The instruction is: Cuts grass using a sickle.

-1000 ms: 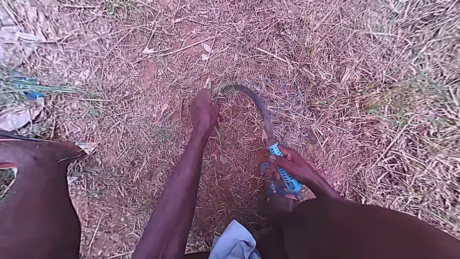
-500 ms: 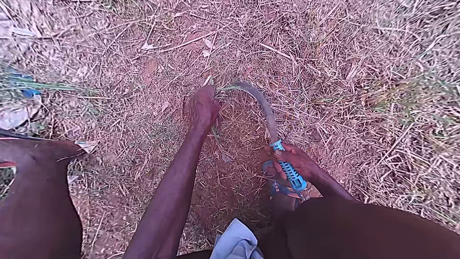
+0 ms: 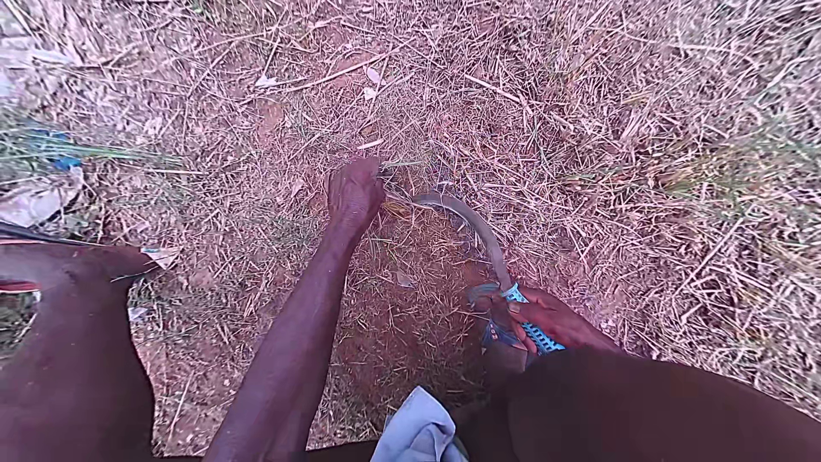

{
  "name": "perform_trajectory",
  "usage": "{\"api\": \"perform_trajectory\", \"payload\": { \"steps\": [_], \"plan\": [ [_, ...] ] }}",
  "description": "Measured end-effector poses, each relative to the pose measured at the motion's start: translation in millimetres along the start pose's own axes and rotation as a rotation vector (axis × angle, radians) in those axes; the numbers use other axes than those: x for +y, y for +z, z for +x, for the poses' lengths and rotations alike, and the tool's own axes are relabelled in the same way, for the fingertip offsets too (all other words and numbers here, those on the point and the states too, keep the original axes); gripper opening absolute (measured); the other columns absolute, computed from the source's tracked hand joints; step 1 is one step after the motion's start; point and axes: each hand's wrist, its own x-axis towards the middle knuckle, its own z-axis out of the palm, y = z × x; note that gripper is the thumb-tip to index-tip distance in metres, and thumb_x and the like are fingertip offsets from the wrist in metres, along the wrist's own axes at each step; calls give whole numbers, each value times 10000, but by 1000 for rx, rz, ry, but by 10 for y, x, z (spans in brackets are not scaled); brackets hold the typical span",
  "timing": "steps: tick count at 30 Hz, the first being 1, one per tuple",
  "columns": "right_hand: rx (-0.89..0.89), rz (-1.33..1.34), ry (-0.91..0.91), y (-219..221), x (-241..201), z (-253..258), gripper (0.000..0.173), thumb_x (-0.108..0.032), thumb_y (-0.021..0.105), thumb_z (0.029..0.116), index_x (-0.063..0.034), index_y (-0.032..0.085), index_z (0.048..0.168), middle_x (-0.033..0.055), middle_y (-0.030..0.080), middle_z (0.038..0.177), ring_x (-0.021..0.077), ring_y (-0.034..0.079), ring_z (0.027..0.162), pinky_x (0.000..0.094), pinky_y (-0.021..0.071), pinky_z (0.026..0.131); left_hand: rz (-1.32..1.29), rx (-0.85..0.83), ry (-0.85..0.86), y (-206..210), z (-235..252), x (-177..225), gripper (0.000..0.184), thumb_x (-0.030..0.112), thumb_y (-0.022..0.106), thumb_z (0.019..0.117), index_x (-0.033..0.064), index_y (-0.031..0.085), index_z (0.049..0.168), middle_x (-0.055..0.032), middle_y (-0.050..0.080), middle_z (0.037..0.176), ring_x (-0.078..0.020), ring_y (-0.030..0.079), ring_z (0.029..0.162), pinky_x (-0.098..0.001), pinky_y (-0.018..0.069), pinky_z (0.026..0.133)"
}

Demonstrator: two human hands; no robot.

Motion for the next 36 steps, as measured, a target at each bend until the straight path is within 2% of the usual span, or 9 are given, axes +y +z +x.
{"api": "perform_trajectory", "payload": {
  "steps": [3,8,11,17,22,26,28,31,36],
  "plan": [
    [96,35,-174,-125,333,-261,250,-292,533,1007,-131,602,1185,-93,648,733,32,621,588,219,561,575,-113,49,-64,213,-323,-113,237,28,574,990,-92,631,1187,-332,655,1142,-506,628,1124,-683,455,970],
    [181,108,-403,-185,417,-380,377,-401,608,988,-136,621,1256,-98,679,767,7,621,616,196,542,593,-245,104,-319,318,-676,-509,396,49,522,1027,-41,547,1412,-357,602,1300,-543,572,1232,-724,417,1019],
    [159,41,-421,-266,436,-363,388,-394,625,989,-125,625,1268,-82,679,775,18,626,623,207,551,591,-228,85,-354,309,-731,-657,352,108,510,1048,-57,579,1352,-347,617,1266,-526,591,1206,-714,432,1005],
    [182,-3,-440,-114,213,-204,365,-420,664,970,-130,612,1186,-73,680,754,59,648,598,242,578,565,-317,109,-256,350,-485,-360,454,324,469,1095,0,557,1401,-282,585,1353,-453,587,1237,-660,441,1025],
    [199,30,-444,-72,207,-114,407,-424,655,973,-108,591,1222,-62,671,743,68,643,578,249,580,545,-173,99,-200,479,-281,-10,776,531,672,941,2,475,1474,-303,536,1392,-476,573,1239,-667,466,993],
    [205,27,-413,-37,173,-74,418,-407,659,967,-97,569,1232,-65,675,745,66,646,574,244,580,543,-74,26,-206,337,-289,254,395,317,560,1033,-16,659,1222,-284,669,1177,-465,661,1083,-651,499,882],
    [190,19,-409,-26,146,-61,387,-373,643,975,-88,562,1225,-68,670,745,64,648,580,238,581,550,-87,-405,-342,-107,-262,462,376,164,398,1101,-14,523,1408,-250,558,1426,-408,515,1354,-583,403,1085],
    [170,-9,-413,-18,116,-30,358,-356,637,977,-84,580,1203,-64,666,743,65,646,592,241,577,563,-178,89,-224,358,-355,-31,257,97,495,1038,-74,618,1186,-326,665,1092,-505,656,1068,-676,492,898],
    [170,-33,-403,34,101,21,333,-339,630,984,-98,581,1209,-91,662,745,41,640,591,221,573,552,-407,320,-405,215,-486,-710,346,162,478,1067,-89,585,1280,-331,637,1185,-455,623,1141,-640,451,1001]
  ]
}}
